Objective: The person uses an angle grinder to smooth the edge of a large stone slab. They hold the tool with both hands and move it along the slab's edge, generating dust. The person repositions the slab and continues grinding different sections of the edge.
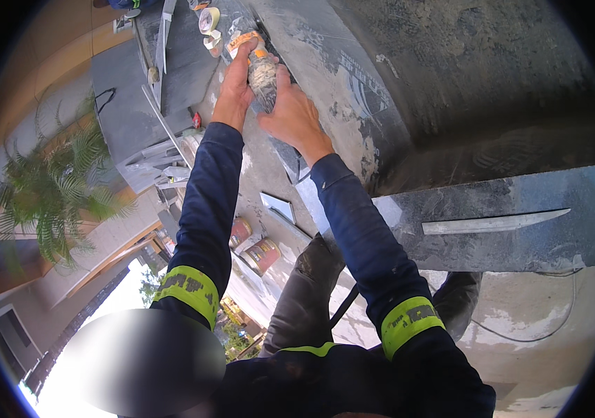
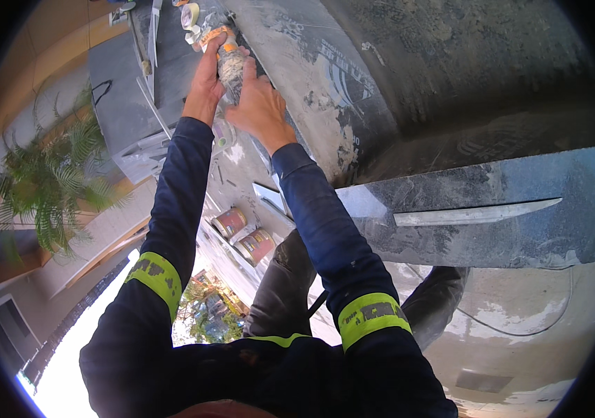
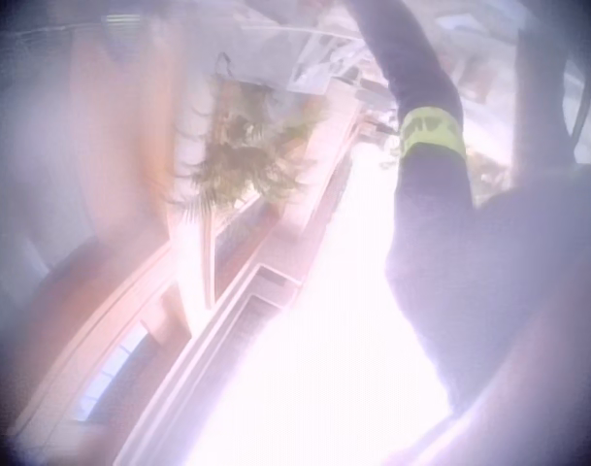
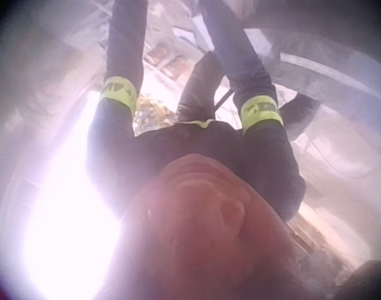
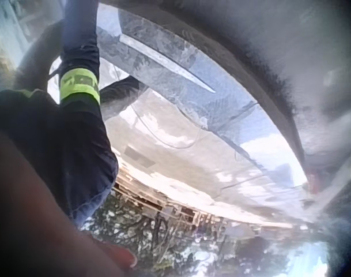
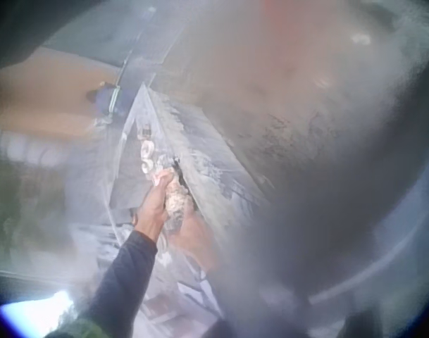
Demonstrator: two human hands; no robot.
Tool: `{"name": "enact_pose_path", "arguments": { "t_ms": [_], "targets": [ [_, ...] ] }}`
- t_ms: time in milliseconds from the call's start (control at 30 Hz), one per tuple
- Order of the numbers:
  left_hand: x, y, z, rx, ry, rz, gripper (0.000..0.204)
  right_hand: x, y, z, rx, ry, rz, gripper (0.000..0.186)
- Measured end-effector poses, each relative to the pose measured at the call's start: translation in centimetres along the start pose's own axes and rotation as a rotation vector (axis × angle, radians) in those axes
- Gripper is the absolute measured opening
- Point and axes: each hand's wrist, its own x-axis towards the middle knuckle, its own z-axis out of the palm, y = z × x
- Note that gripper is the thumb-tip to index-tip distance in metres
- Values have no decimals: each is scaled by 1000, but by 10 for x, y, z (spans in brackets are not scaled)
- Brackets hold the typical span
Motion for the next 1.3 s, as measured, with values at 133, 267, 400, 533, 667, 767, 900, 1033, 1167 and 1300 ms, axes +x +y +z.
{"name": "enact_pose_path", "arguments": {
  "t_ms": [133,267,400,533,667,767,900,1033,1167,1300],
  "targets": [
    [-10,1,6,26,13,10,40,-2,0,-2,-17,-28,11,111],
    [-13,0,9,23,19,8,48,-4,6,-4,-27,-20,4,109],
    [-14,-3,10,15,27,14,48,-7,9,-3,-18,-6,-19,110],
    [-16,-4,9,26,9,-6,41,-10,11,-4,-6,-18,-3,112],
    [-14,-4,8,6,-2,4,41,-9,9,-3,4,-25,10,115],
    [-7,0,5,-21,-31,-20,37,-4,6,-1,2,-8,11,114],
    [3,5,0,-61,-52,-49,37,3,2,0,-28,-20,28,116],
    [0,5,-2,-44,-93,-56,38,-1,3,2,-7,-18,28,117],
    [-7,1,1,-25,-66,-46,41,-7,7,1,-9,-13,29,116],
    [-10,-2,4,-37,-63,-32,39,-10,8,0,16,-8,23,113]
  ]
}}
